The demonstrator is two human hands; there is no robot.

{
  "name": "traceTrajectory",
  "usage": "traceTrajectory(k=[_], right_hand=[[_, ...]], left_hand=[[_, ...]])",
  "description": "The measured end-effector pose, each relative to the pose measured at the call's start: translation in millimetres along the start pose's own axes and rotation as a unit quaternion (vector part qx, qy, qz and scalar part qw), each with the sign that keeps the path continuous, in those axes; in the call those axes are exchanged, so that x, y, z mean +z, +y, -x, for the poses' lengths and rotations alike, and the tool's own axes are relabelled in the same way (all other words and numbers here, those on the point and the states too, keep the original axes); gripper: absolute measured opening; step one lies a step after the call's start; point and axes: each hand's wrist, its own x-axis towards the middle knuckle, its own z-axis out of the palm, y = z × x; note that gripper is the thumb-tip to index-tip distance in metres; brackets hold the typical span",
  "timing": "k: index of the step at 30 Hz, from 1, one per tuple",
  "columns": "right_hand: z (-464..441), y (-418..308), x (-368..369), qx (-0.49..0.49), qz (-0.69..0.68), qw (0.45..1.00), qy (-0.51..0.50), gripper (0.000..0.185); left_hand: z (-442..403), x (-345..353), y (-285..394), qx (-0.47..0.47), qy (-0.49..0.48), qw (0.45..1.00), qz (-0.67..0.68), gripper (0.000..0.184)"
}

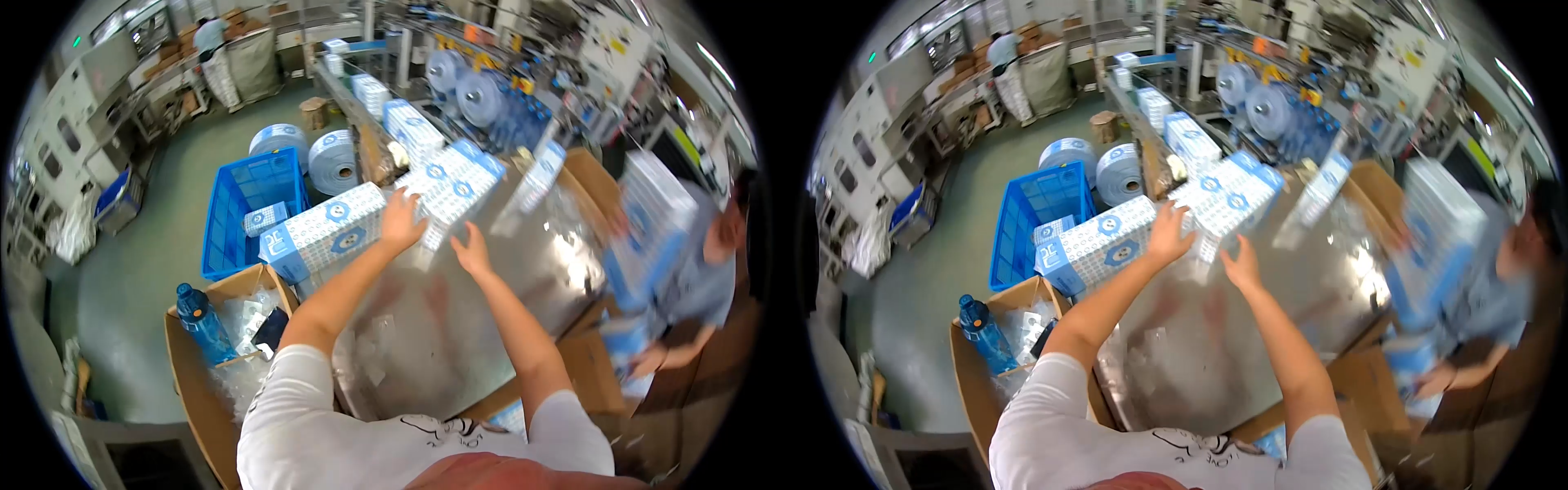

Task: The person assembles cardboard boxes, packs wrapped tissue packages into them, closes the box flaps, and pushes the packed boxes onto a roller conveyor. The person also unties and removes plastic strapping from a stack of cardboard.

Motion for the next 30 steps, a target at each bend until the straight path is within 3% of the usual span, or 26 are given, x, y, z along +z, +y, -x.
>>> traceTrajectory(k=[2, 5, 7, 13, 16, 17, 18, 19, 20, 21, 22, 23, 24, 25, 28, 29, 30], right_hand=[[-9, 8, -6, 0.014, 0.029, 0.999, -0.011, 0.063], [-27, 6, -29, -0.043, 0.088, 0.995, -0.014, 0.062], [-53, 24, -36, -0.069, 0.107, 0.992, -0.002, 0.061], [-52, 75, -60, -0.069, 0.142, 0.987, 0.012, 0.05], [24, 65, -122, -0.092, 0.164, 0.98, -0.062, 0.042], [60, 44, -146, -0.073, 0.194, 0.974, -0.096, 0.046], [84, 19, -160, -0.055, 0.224, 0.965, -0.128, 0.051], [93, 3, -163, -0.054, 0.228, 0.964, -0.128, 0.051], [108, -10, -166, -0.029, 0.317, 0.941, -0.118, 0.059], [126, -18, -174, 0.004, 0.403, 0.908, -0.11, 0.067], [121, -14, -170, 0.051, 0.311, 0.942, -0.118, 0.079], [113, -8, -160, -0.048, 0.35, 0.932, -0.077, 0.094], [112, 30, -146, -0.02, 0.363, 0.928, -0.078, 0.108], [99, 34, -141, 0.045, 0.349, 0.93, -0.103, 0.117], [81, -1, -150, 0.138, 0.329, 0.926, -0.123, 0.112], [93, -5, -169, 0.138, 0.331, 0.925, -0.124, 0.112], [101, -9, -192, 0.049, 0.272, 0.957, -0.092, 0.11]], left_hand=[[-45, 31, -22, 0.022, 0.028, 0.999, -0.038, 0.066], [-81, 55, -28, -0.038, 0.007, 0.992, -0.118, 0.073], [-87, 50, -20, -0.145, -0.22, 0.961, -0.088, 0.085], [-5, 82, 58, -0.098, -0.342, 0.934, 0.042, 0.116], [82, 66, 97, 0.047, -0.401, 0.897, 0.18, 0.108], [104, 51, 110, 0.101, -0.432, 0.862, 0.244, 0.102], [111, 39, 121, 0.104, -0.428, 0.863, 0.247, 0.102], [118, 28, 133, 0.27, -0.404, 0.866, 0.122, 0.086], [127, 24, 146, 0.426, -0.363, 0.829, -0.003, 0.071], [137, 60, 135, 0.318, -0.318, 0.882, 0.142, 0.054], [109, 40, 130, 0.404, -0.286, 0.857, 0.147, 0.064], [85, 10, 126, 0.437, -0.275, 0.838, 0.176, 0.077], [77, 16, 129, 0.426, -0.417, 0.795, 0.109, 0.086], [78, 27, 126, 0.438, -0.395, 0.802, 0.097, 0.084], [100, 45, 130, 0.431, -0.346, 0.831, 0.059, 0.077], [110, 45, 135, 0.407, -0.319, 0.856, 0.031, 0.072], [113, 31, 147, 0.408, -0.316, 0.856, 0.029, 0.072]])
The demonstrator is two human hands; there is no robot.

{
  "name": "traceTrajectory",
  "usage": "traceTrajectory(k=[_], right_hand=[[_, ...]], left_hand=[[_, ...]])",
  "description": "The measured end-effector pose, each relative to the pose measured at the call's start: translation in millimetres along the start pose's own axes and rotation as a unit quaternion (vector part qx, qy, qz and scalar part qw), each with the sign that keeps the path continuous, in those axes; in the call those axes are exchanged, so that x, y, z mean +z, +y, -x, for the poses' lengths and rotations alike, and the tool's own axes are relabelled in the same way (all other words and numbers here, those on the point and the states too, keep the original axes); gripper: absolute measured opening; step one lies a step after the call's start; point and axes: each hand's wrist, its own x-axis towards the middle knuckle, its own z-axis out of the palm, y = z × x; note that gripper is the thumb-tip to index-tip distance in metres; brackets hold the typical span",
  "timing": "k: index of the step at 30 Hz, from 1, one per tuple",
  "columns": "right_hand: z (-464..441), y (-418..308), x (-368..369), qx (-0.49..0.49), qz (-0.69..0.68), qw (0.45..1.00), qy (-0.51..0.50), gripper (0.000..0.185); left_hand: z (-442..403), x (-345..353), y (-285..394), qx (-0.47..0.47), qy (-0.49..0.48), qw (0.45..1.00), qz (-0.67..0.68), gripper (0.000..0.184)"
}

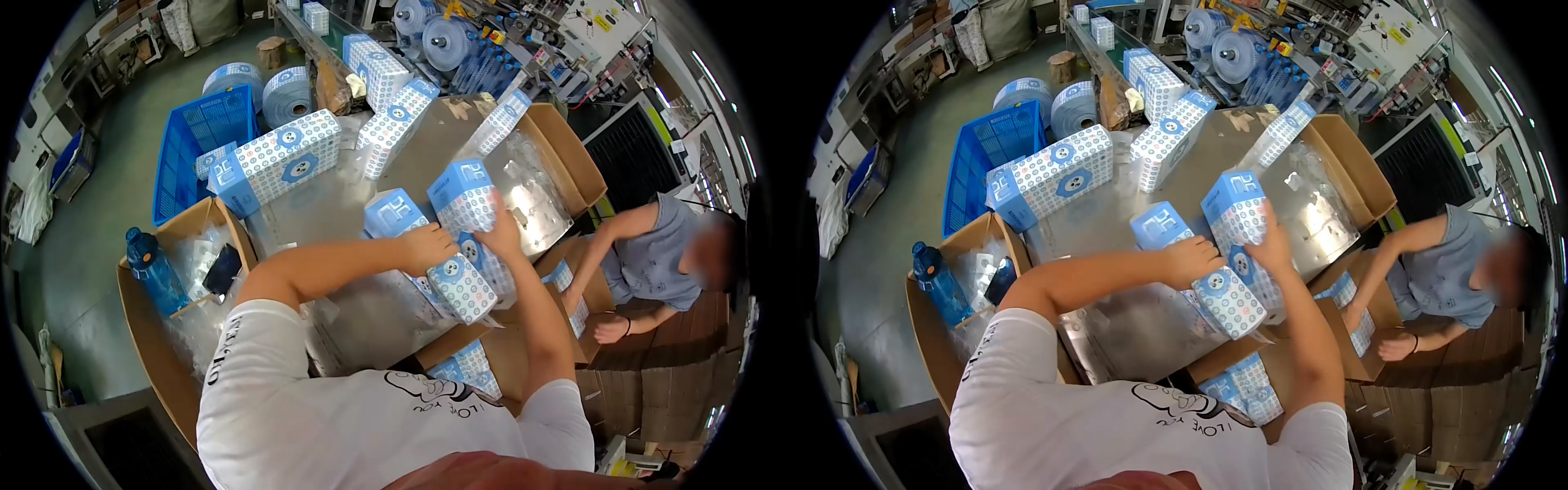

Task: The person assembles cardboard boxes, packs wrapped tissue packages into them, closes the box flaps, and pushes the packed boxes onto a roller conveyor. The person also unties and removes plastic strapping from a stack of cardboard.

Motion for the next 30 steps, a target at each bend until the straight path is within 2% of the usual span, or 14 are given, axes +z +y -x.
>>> traceTrajectory(k=[1, 4, 6, 7, 9, 12, 14, 16, 17, 20, 22, 26, 28, 30], right_hand=[[14, 4, -21, -0.082, -0.06, 0.993, 0.058, 0.109], [91, 14, -102, -0.147, -0.025, 0.983, 0.11, 0.101], [147, 36, -141, -0.165, -0.01, 0.977, 0.134, 0.098], [172, 49, -154, -0.211, -0.041, 0.963, 0.164, 0.098], [220, 57, -186, -0.227, -0.019, 0.957, 0.181, 0.1], [290, 64, -217, -0.236, -0.03, 0.953, 0.189, 0.104], [336, 75, -221, -0.2, -0.045, 0.964, 0.167, 0.104], [372, 89, -204, -0.163, -0.086, 0.967, 0.178, 0.101], [385, 91, -190, -0.126, -0.095, 0.972, 0.177, 0.097], [406, 118, -112, -0.035, -0.049, 0.987, 0.15, 0.088], [415, 148, -35, 0.025, -0.025, 0.999, 0.035, 0.089], [406, 162, 36, 0.054, -0.007, 0.998, 0.016, 0.081], [415, 163, 32, 0.08, -0.093, 0.991, 0.046, 0.071], [451, 160, 34, 0.144, 0.02, 0.984, 0.103, 0.058]], left_hand=[[0, -23, 22, -0.007, 0.02, 1.0, -0.019, 0.068], [-17, -48, 88, 0.009, 0.121, 0.992, -0.021, 0.072], [-47, -58, 149, -0.009, 0.178, 0.974, 0.137, 0.079], [-65, -49, 174, 0.01, 0.172, 0.974, 0.144, 0.079], [-100, -30, 224, 0.075, 0.102, 0.964, 0.233, 0.083], [-141, 32, 296, 0.083, -0.01, 0.973, 0.213, 0.079], [-158, 120, 328, 0.078, -0.251, 0.961, 0.088, 0.088], [-140, 200, 337, 0.083, -0.382, 0.92, -0.031, 0.095], [-129, 222, 334, 0.101, -0.396, 0.913, -0.014, 0.096], [-111, 216, 313, 0.108, -0.424, 0.897, 0.057, 0.094], [-114, 149, 309, 0.111, -0.468, 0.874, 0.073, 0.092], [-98, 146, 280, 0.178, -0.396, 0.894, 0.113, 0.08], [-94, 151, 249, 0.227, -0.155, 0.952, 0.137, 0.072], [-90, 165, 213, 0.082, -0.152, 0.973, 0.152, 0.065]])
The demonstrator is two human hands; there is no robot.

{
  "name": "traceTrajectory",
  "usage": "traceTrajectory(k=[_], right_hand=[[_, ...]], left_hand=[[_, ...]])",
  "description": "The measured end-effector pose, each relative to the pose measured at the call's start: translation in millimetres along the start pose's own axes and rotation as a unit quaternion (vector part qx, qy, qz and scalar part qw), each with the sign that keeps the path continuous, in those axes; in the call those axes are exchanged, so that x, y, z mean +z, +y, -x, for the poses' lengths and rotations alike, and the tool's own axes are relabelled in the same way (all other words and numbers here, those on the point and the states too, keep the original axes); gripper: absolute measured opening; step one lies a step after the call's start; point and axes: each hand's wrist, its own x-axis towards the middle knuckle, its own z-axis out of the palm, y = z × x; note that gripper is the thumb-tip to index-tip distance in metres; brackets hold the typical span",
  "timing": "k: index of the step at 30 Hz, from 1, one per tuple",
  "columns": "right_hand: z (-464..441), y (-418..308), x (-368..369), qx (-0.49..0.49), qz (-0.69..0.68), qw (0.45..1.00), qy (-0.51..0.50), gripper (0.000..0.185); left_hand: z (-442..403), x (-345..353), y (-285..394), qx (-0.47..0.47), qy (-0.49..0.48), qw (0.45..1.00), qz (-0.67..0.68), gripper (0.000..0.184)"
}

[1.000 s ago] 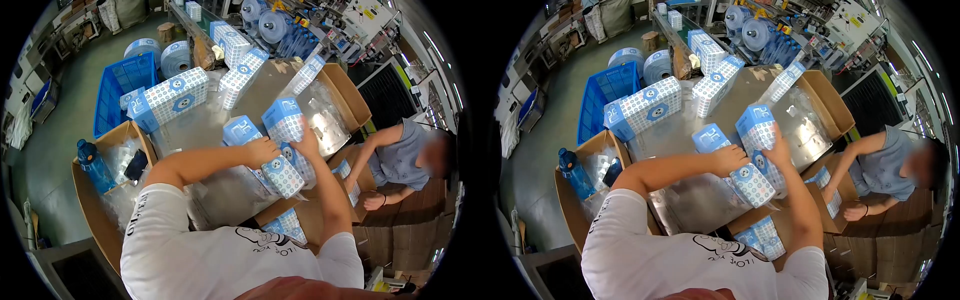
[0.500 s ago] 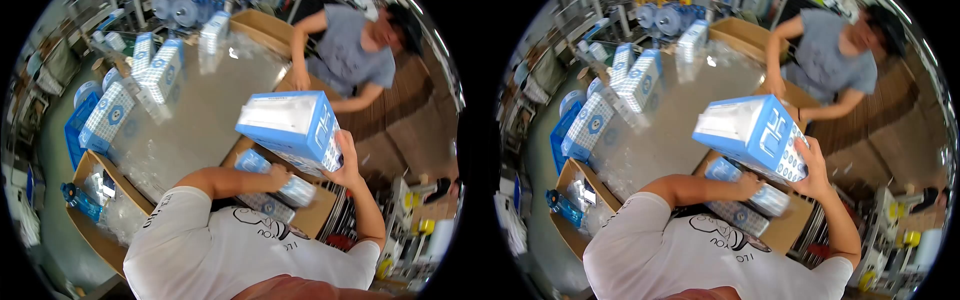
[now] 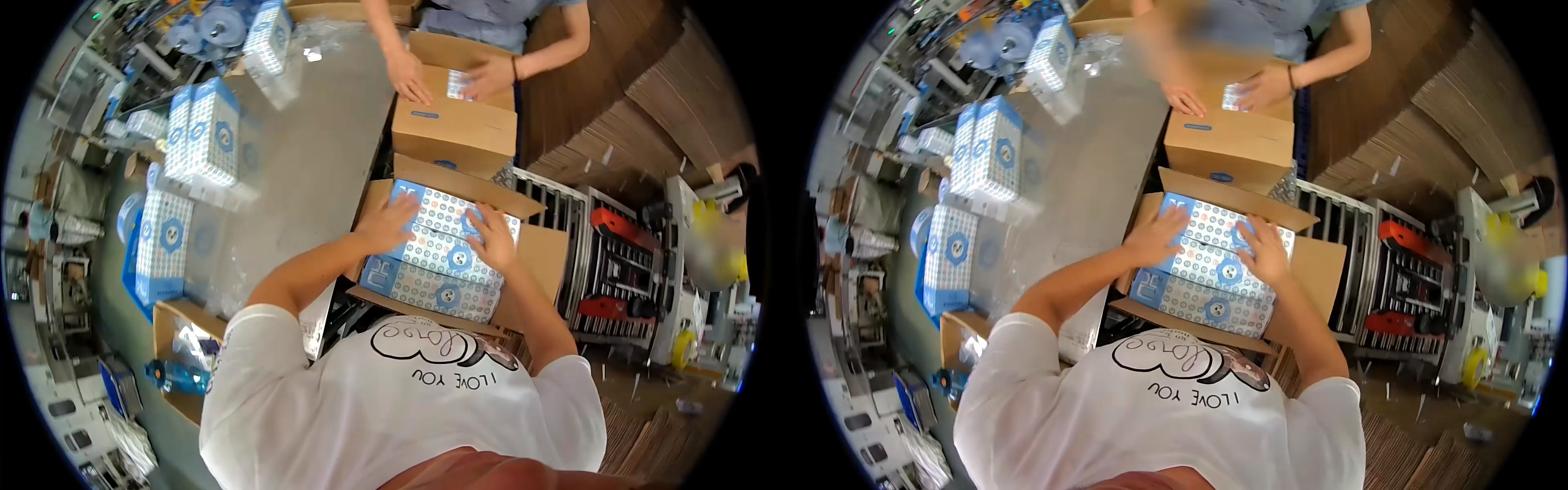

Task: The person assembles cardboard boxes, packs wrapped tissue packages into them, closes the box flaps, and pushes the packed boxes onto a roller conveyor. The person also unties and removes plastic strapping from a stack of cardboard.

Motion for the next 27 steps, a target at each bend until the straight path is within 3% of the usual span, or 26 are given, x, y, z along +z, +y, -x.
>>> traceTrajectory(k=[1, 3, 4, 5, 6, 8, 9, 10, 11, 12, 14, 15, 16, 17, 18, 19, 20, 21, 22, 23, 24, 25, 27], right_hand=[[26, 5, -2, 0.056, 0.077, 0.995, 0.024, 0.054], [97, 49, 28, 0.268, -0.005, 0.947, 0.174, 0.058], [132, 65, 25, 0.44, -0.075, 0.878, 0.175, 0.066], [134, 47, 4, 0.729, -0.109, 0.663, 0.127, 0.073], [166, 63, -10, 0.715, -0.372, 0.587, 0.084, 0.069], [154, 29, -61, 0.686, -0.317, 0.649, 0.092, 0.052], [157, 24, -71, 0.585, -0.364, 0.708, 0.154, 0.037], [156, 21, -80, 0.585, -0.359, 0.71, 0.158, 0.037], [160, 15, -86, 0.585, -0.277, 0.752, 0.123, 0.035], [162, 7, -91, 0.58, -0.194, 0.786, 0.09, 0.033], [169, 2, -93, 0.547, -0.152, 0.817, 0.104, 0.033], [174, 2, -95, 0.514, -0.113, 0.844, 0.103, 0.033], [177, 3, -96, 0.481, -0.077, 0.867, 0.1, 0.034], [159, -12, -94, 0.408, -0.087, 0.905, 0.086, 0.049], [132, -36, -97, 0.47, -0.072, 0.879, -0.039, 0.07], [110, -45, -98, 0.313, -0.22, 0.923, -0.047, 0.082], [120, -23, -65, 0.296, -0.215, 0.924, -0.114, 0.097], [103, -35, -65, 0.351, -0.086, 0.903, -0.233, 0.113], [94, -26, -57, 0.294, 0.037, 0.885, -0.359, 0.12], [92, -24, -55, 0.27, 0.057, 0.889, -0.367, 0.12], [89, -27, -56, 0.247, 0.074, 0.891, -0.373, 0.121], [90, -27, -62, 0.243, 0.069, 0.895, -0.368, 0.121], [102, -38, -89, 0.156, -0.158, 0.84, -0.496, 0.116]], left_hand=[[5, 2, -12, -0.03, 0.005, 0.999, -0.012, 0.064], [7, 7, -24, -0.042, 0.009, 0.999, -0.008, 0.063], [8, 10, -25, -0.05, 0.071, 0.995, 0.045, 0.06], [11, 15, -23, -0.063, 0.131, 0.985, 0.098, 0.058], [11, 19, -23, -0.117, 0.179, 0.96, 0.182, 0.057], [9, 52, -34, -0.3, 0.223, 0.848, 0.376, 0.063], [5, 50, -36, -0.295, 0.225, 0.846, 0.382, 0.063], [1, 50, -39, -0.358, 0.177, 0.764, 0.507, 0.069], [2, 49, -41, -0.412, 0.116, 0.662, 0.615, 0.075], [-1, 53, -48, -0.406, 0.109, 0.666, 0.616, 0.075], [-21, 63, -61, -0.491, -0.052, 0.783, 0.379, 0.081], [-34, 60, -60, -0.541, -0.075, 0.81, 0.214, 0.082], [-30, 29, -48, -0.514, -0.047, 0.835, 0.19, 0.078], [-25, 3, -53, -0.432, -0.04, 0.861, 0.265, 0.072], [-21, -23, -53, -0.345, -0.034, 0.877, 0.333, 0.066], [-23, -71, -16, -0.307, -0.071, 0.895, 0.318, 0.064], [-32, -102, 25, -0.268, -0.107, 0.909, 0.3, 0.064], [-37, -68, 43, -0.166, -0.054, 0.939, 0.296, 0.066], [-37, -32, 65, -0.062, 0.001, 0.955, 0.29, 0.068], [-36, -22, 101, -0.042, -0.108, 0.984, 0.134, 0.071], [-34, -17, 123, -0.021, -0.217, 0.976, -0.029, 0.074], [-38, -18, 123, -0.024, -0.217, 0.975, -0.037, 0.074], [-50, -18, 111, -0.003, -0.374, 0.927, -0.012, 0.078]])
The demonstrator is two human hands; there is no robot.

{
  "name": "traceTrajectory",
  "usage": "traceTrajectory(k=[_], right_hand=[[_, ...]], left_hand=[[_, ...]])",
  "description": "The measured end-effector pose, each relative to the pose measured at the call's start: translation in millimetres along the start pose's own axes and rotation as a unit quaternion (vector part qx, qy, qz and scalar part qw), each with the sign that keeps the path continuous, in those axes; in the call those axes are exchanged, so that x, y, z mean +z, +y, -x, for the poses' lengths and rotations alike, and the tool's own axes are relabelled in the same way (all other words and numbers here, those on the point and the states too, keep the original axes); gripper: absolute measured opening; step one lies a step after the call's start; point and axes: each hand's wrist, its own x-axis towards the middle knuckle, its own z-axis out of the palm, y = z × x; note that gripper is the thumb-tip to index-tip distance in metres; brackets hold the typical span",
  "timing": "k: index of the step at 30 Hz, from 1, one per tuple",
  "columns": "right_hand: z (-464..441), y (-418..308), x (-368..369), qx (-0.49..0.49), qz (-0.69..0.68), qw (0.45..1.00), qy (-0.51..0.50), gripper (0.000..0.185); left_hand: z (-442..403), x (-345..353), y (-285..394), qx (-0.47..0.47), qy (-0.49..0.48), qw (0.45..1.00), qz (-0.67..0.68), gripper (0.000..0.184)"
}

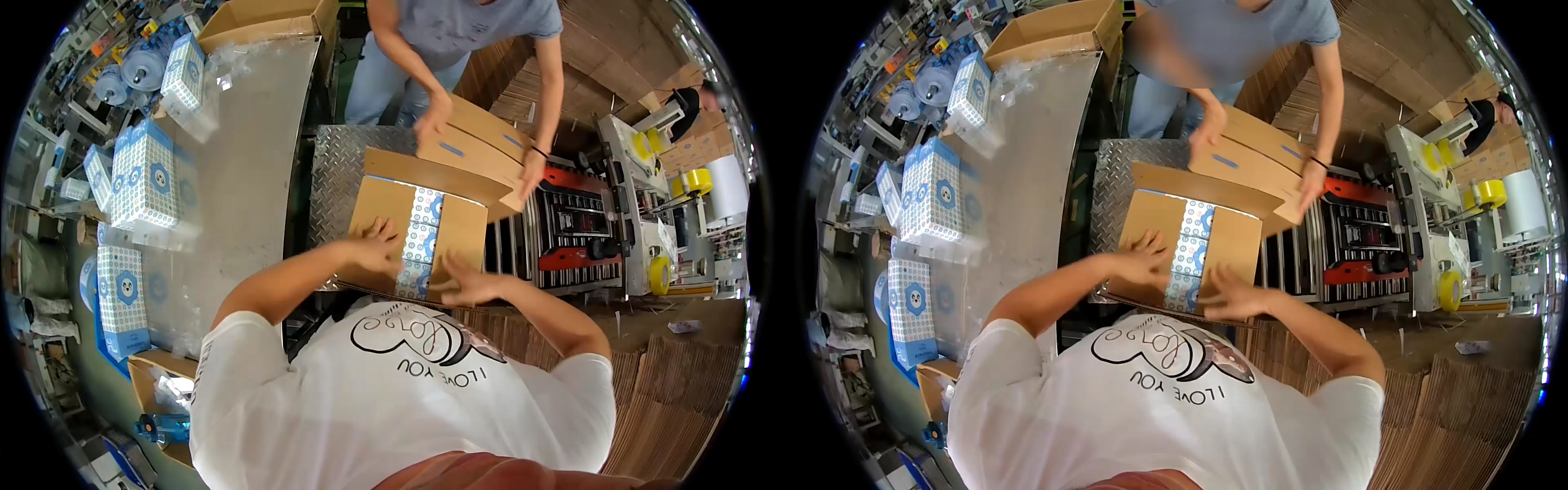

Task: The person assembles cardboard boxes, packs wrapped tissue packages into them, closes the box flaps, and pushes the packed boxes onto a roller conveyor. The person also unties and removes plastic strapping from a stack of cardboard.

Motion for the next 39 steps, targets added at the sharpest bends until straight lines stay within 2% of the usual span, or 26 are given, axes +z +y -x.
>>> traceTrajectory(k=[1, 3, 4, 5, 6, 7, 8, 9, 11, 12, 13, 14, 15, 17, 18, 20, 22, 24, 25, 27, 28, 31, 33, 35, 36, 39], right_hand=[[20, -10, 10, -0.102, -0.004, 0.995, 0.021, 0.115], [28, -14, -4, -0.094, -0.006, 0.994, 0.049, 0.119], [19, 2, -12, -0.038, 0.049, 0.983, 0.171, 0.118], [-1, 25, -16, 0.02, 0.104, 0.951, 0.289, 0.118], [-33, 51, -1, 0.055, 0.137, 0.932, 0.333, 0.115], [-30, 47, -11, 0.056, 0.134, 0.932, 0.333, 0.115], [-23, 31, -35, 0.009, 0.18, 0.896, 0.405, 0.109], [-18, 21, -52, -0.037, 0.223, 0.855, 0.467, 0.103], [-16, 36, -81, 0.029, 0.258, 0.72, 0.644, 0.091], [-25, 46, -69, 0.037, 0.194, 0.713, 0.673, 0.079], [-28, 47, -41, 0.019, 0.175, 0.739, 0.65, 0.075], [-28, 48, -7, -0.002, 0.161, 0.76, 0.63, 0.072], [-33, 54, 31, -0.022, 0.099, 0.83, 0.548, 0.069], [-28, 48, 71, 0.009, 0.08, 0.83, 0.552, 0.07], [-32, 56, 65, 0.023, 0.048, 0.805, 0.59, 0.067], [-49, 63, 57, 0.052, 0.003, 0.778, 0.626, 0.064], [-70, 68, 43, 0.159, -0.243, 0.711, 0.64, 0.059], [-70, 77, 40, 0.169, -0.226, 0.728, 0.625, 0.056], [-70, 82, 41, 0.18, -0.227, 0.731, 0.618, 0.056], [-70, 86, 40, 0.172, -0.238, 0.724, 0.624, 0.056], [-69, 89, 39, 0.164, -0.24, 0.725, 0.624, 0.057], [-60, 106, 13, 0.155, -0.263, 0.751, 0.585, 0.058], [-51, 139, -14, 0.109, -0.205, 0.777, 0.585, 0.056], [-38, 172, -40, 0.111, -0.159, 0.812, 0.55, 0.054], [-41, 177, -38, 0.166, -0.117, 0.796, 0.57, 0.054], [-49, 165, -28, 0.299, -0.063, 0.744, 0.594, 0.059]], left_hand=[[-9, -6, -25, -0.002, -0.005, 1.0, -0.005, 0.078], [-18, -12, -88, 0.153, 0.084, 0.966, 0.189, 0.071], [-12, -11, -91, 0.152, 0.08, 0.967, 0.189, 0.071], [-5, -6, -92, 0.129, 0.1, 0.888, 0.43, 0.064], [0, 2, -88, 0.096, 0.112, 0.75, 0.645, 0.056], [-9, 22, -79, 0.096, 0.11, 0.751, 0.644, 0.056], [-30, 47, -71, 0.073, 0.28, 0.818, 0.498, 0.048], [-43, 66, -63, 0.044, 0.432, 0.839, 0.329, 0.041], [-49, 75, -52, 0.011, 0.446, 0.831, 0.332, 0.048], [-50, 75, -47, -0.005, 0.502, 0.792, 0.347, 0.052], [-52, 70, -47, -0.018, 0.559, 0.749, 0.355, 0.055], [-67, 76, -53, 0.019, 0.572, 0.679, 0.46, 0.059], [-66, 65, -52, 0.022, 0.573, 0.678, 0.46, 0.059], [-57, 44, -41, -0.046, 0.553, 0.714, 0.428, 0.055], [-65, 49, -49, -0.068, 0.535, 0.767, 0.347, 0.053], [-73, 48, -57, -0.057, 0.529, 0.785, 0.317, 0.05], [-89, 51, -72, -0.025, 0.523, 0.811, 0.261, 0.049], [-102, 61, -89, 0.004, 0.498, 0.827, 0.259, 0.053], [-95, 52, -86, 0.02, 0.46, 0.832, 0.309, 0.057], [-88, 35, -65, 0.03, 0.387, 0.758, 0.523, 0.064], [-94, 43, -70, 0.055, 0.425, 0.784, 0.449, 0.069], [-96, 37, -45, 0.058, 0.403, 0.772, 0.488, 0.074], [-109, 42, -20, -0.002, 0.474, 0.75, 0.462, 0.081], [-129, 57, 14, -0.028, 0.499, 0.742, 0.447, 0.084], [-136, 63, 27, -0.061, 0.529, 0.726, 0.435, 0.088], [-148, 61, 38, -0.098, 0.508, 0.711, 0.476, 0.09]])
